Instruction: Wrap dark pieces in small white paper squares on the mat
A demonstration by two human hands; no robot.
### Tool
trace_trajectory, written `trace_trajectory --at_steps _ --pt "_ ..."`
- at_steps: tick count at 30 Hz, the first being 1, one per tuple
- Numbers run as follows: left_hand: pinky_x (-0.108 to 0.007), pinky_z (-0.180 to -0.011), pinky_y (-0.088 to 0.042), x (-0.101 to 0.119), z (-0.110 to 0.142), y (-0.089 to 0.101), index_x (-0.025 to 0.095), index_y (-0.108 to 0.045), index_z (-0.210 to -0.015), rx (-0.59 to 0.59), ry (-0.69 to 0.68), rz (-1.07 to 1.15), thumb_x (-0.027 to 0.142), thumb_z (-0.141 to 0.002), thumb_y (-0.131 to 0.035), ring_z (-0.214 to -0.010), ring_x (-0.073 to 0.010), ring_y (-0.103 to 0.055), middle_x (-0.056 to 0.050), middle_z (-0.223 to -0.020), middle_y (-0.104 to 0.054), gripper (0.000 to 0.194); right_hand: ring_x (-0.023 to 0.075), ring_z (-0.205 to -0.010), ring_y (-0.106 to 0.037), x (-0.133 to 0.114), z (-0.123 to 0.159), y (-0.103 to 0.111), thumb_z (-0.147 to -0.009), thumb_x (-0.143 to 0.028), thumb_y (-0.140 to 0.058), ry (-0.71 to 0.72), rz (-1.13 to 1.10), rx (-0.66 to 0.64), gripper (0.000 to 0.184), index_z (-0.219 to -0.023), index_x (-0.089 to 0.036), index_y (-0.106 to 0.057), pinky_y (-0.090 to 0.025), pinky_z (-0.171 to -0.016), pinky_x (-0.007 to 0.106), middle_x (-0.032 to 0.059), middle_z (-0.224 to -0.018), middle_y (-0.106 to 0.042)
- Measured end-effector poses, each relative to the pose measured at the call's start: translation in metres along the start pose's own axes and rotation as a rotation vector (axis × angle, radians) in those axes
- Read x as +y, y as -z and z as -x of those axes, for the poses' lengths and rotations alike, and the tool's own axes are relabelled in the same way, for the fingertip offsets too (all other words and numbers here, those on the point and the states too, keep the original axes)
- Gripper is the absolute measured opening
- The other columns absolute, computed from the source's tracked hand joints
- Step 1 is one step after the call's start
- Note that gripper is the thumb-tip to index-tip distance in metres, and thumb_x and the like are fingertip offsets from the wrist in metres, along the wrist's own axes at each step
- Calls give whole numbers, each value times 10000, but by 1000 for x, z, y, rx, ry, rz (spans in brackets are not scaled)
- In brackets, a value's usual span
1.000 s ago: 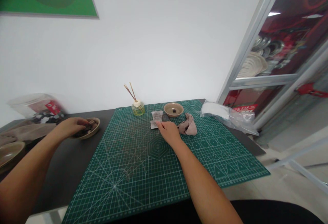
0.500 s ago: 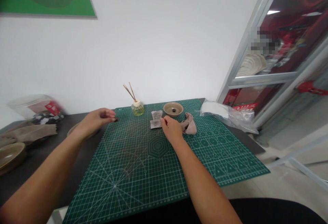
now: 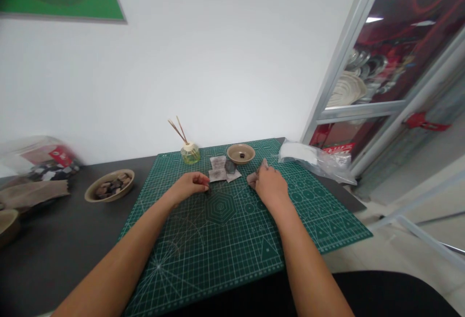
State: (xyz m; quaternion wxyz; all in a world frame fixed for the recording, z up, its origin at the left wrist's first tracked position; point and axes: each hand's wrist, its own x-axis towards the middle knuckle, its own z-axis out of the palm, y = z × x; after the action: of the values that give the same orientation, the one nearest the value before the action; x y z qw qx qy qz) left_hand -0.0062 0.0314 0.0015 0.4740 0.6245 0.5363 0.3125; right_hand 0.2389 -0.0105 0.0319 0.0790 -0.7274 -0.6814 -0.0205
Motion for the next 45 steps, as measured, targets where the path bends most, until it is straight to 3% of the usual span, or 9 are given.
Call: trace_trajectory --at_steps 6,9,12,21,25,29,36,41,45 --pt "-241 -588 -413 9 11 6 136 -673 -855 91 -25 150 354 -640 -649 -627 -129 -546 -52 -767 -671 307 221 -883 -555 -41 17 33 -831 -192 -470 261 -197 196 135 -910 -138 -565 -409 -748 312 103 -928 -607" --pt "-219 -527 -380 16 21 7 116 -640 -772 -42 5 409 472 -668 -621 -548 -98 -499 -47 -675 -621 372 217 -895 -532 -69 15 26 -835 -161 -460 465 -372 254 114 -899 -149 -553 -421 -782 337 99 -946 -588" --pt "-195 -487 -332 19 26 9 118 -598 -643 -67 -19 480 417 -608 -671 -484 -65 -426 0 -562 -540 310 231 -964 -502 -91 7 8 -821 -113 -461 592 -492 262 177 -982 -140 -531 -419 -846 380 126 -1017 -565" --pt "-182 -425 -231 13 23 20 145 -557 -516 192 -140 272 261 -565 -642 -411 -47 -346 48 -446 -467 152 221 -933 -495 -107 -4 -25 -826 -71 -408 640 -597 213 190 -967 -114 -529 -430 -856 379 129 -977 -560" --pt "-187 -402 -211 14 23 24 152 -524 -491 357 -141 186 394 -628 -676 -366 -44 -311 63 -372 -395 317 232 -971 -482 -98 2 -25 -842 -69 -388 613 -544 264 258 -1044 -103 -544 -418 -890 385 139 -1017 -566" --pt "-195 -388 -259 14 22 29 158 -522 -521 457 -142 349 586 -704 -567 -358 -58 -363 50 -391 -410 468 232 -971 -491 -91 9 -19 -855 -100 -407 581 -462 260 234 -1012 -120 -580 -418 -886 384 131 -1017 -579" --pt "-193 -364 -236 15 22 28 160 -529 -594 455 -109 442 644 -684 -542 -349 -56 -343 58 -405 -412 493 261 -940 -529 -105 28 -26 -849 -238 -526 709 -216 39 198 -970 -109 -615 -452 -796 363 135 -954 -610" --pt "-198 -358 -231 14 22 26 163 -526 -598 404 -103 441 633 -692 -534 -348 -59 -340 56 -412 -414 479 271 -875 -541 -120 22 -36 -804 -74 -490 762 -62 21 158 -903 -52 -612 -447 -747 379 189 -900 -615" --pt "-196 -360 -231 11 20 25 160 -533 -600 381 -112 420 616 -704 -535 -351 -59 -349 54 -421 -425 467 221 -843 -552 -113 5 -46 -803 -68 -459 677 -354 -6 139 -862 -93 -581 -441 -754 346 146 -907 -619"
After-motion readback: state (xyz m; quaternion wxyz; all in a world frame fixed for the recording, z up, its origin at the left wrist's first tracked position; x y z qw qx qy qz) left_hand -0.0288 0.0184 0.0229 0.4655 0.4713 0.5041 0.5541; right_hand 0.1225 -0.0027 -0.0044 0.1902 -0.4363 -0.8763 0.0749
